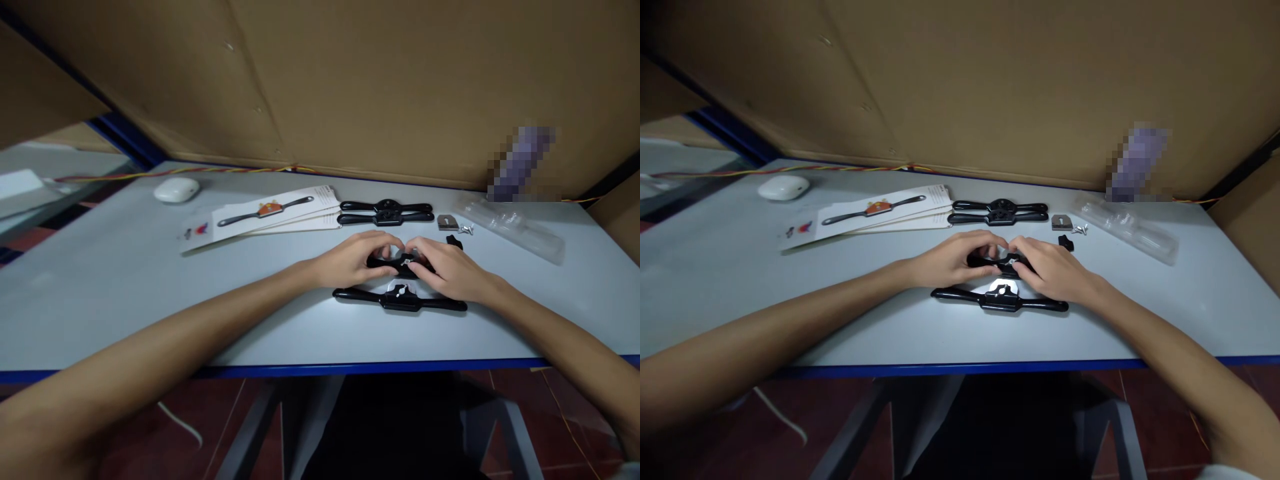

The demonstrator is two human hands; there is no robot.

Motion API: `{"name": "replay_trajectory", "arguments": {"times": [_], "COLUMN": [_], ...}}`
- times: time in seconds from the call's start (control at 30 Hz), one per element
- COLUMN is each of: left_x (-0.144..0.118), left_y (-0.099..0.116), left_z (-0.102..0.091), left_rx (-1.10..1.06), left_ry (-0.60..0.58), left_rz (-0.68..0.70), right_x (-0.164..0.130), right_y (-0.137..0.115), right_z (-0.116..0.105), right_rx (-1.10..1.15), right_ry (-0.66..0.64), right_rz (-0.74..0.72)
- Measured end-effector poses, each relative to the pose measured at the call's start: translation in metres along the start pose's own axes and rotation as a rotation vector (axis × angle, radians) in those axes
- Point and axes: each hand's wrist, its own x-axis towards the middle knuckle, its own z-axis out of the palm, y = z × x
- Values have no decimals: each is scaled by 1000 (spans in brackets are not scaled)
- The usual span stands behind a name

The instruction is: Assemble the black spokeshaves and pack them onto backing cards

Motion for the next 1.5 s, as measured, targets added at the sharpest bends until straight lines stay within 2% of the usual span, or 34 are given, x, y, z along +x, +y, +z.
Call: {"name": "replay_trajectory", "arguments": {"times": [0.17,0.33,0.6,0.83,1.03,1.33,1.5], "left_x": [-1,0,2,4,5,5,5], "left_y": [0,0,-1,1,3,1,-1], "left_z": [-1,-2,-5,-12,-16,-16,-15], "left_rx": [-39,-53,-65,23,101,157,117], "left_ry": [-42,-79,-73,-127,-199,-220,-207], "left_rz": [44,27,28,96,98,99,73], "right_x": [-2,-1,3,4,4,7,8], "right_y": [3,7,8,3,-1,1,3], "right_z": [-3,-1,7,9,8,10,12], "right_rx": [25,31,-127,-212,-213,-174,-186], "right_ry": [-30,-29,-53,-62,-85,-58,-58], "right_rz": [-1,-28,19,45,47,44,63]}}
